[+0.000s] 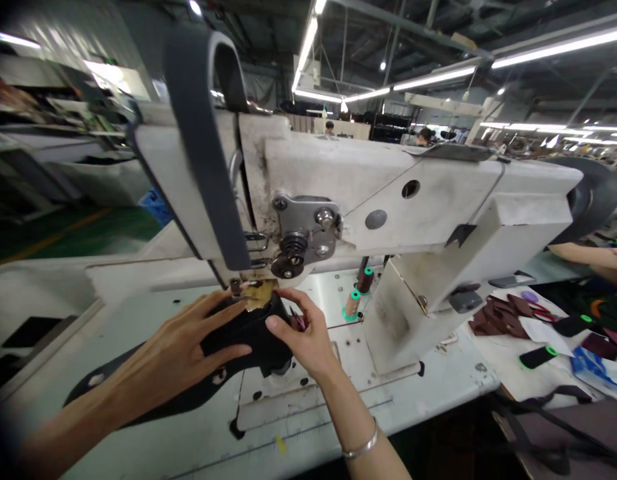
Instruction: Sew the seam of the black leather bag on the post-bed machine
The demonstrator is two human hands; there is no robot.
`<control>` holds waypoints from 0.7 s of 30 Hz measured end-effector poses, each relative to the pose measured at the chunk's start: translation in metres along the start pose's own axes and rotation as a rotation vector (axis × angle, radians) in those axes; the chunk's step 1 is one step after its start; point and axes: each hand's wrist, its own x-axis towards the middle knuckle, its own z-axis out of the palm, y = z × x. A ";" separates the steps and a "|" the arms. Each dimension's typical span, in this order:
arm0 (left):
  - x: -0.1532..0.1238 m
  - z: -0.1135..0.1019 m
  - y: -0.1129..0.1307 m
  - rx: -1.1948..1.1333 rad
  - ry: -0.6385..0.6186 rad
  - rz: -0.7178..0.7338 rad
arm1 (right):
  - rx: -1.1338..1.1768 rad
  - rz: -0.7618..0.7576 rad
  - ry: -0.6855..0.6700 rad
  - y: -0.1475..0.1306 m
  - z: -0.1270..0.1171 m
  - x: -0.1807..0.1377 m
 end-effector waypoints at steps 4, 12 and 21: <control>0.011 -0.013 -0.010 -0.048 -0.077 0.111 | 0.089 0.014 0.061 -0.003 0.007 -0.010; 0.013 -0.022 -0.027 -0.067 -0.195 0.223 | 0.128 0.032 0.163 -0.010 0.017 -0.030; 0.010 -0.023 -0.023 -0.085 -0.121 0.289 | 0.168 0.029 0.190 -0.007 0.023 -0.034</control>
